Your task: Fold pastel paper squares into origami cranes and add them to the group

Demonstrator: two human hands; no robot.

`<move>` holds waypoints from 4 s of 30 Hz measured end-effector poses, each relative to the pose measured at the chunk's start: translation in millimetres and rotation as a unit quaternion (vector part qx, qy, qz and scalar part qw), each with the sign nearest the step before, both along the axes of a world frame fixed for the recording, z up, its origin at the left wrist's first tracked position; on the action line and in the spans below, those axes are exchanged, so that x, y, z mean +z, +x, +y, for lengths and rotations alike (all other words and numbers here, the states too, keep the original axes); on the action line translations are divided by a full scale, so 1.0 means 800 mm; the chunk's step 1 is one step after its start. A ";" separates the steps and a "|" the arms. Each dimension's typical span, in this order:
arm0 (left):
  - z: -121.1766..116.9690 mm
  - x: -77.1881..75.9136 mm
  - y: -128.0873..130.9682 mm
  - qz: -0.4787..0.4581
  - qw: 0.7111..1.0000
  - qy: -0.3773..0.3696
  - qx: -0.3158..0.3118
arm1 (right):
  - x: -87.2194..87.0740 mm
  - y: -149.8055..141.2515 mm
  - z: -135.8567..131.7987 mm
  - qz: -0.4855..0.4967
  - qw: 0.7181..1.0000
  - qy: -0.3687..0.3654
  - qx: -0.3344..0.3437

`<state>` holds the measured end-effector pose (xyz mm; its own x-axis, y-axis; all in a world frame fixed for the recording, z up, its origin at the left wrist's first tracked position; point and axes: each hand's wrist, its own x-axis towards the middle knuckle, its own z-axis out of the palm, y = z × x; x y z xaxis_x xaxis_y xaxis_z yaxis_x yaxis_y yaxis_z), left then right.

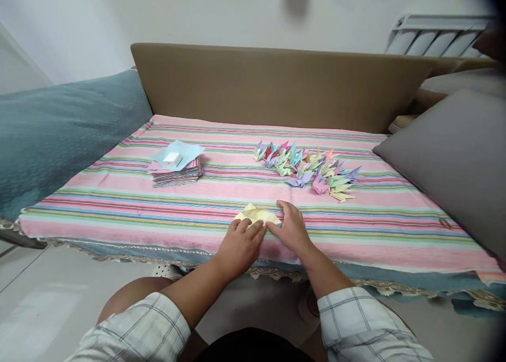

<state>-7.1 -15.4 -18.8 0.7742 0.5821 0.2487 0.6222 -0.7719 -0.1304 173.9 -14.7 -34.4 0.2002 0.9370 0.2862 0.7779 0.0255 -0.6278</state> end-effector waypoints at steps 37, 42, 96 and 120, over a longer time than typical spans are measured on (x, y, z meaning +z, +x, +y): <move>0.019 0.021 -0.024 -0.129 0.991 0.024 0.000 | 0.023 -0.002 -0.005 0.051 0.995 -0.033 0.081; 0.023 0.006 -0.008 -0.117 0.990 0.048 -0.055 | 0.024 -0.003 -0.008 0.067 0.993 -0.040 0.093; 0.085 0.020 -0.023 -0.261 0.924 -0.204 0.191 | 0.015 -0.024 -0.005 -0.215 0.966 0.035 0.136; 0.094 0.019 -0.036 -0.191 0.935 -0.228 0.195 | 0.011 -0.025 -0.004 -0.238 0.962 0.016 0.131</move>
<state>-35.6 60.0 -3.5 0.3856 0.9147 0.1211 0.8024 -0.3972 0.4453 154.1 -17.7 -25.5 -0.2020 0.9270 0.3161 0.9414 0.2728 -0.1984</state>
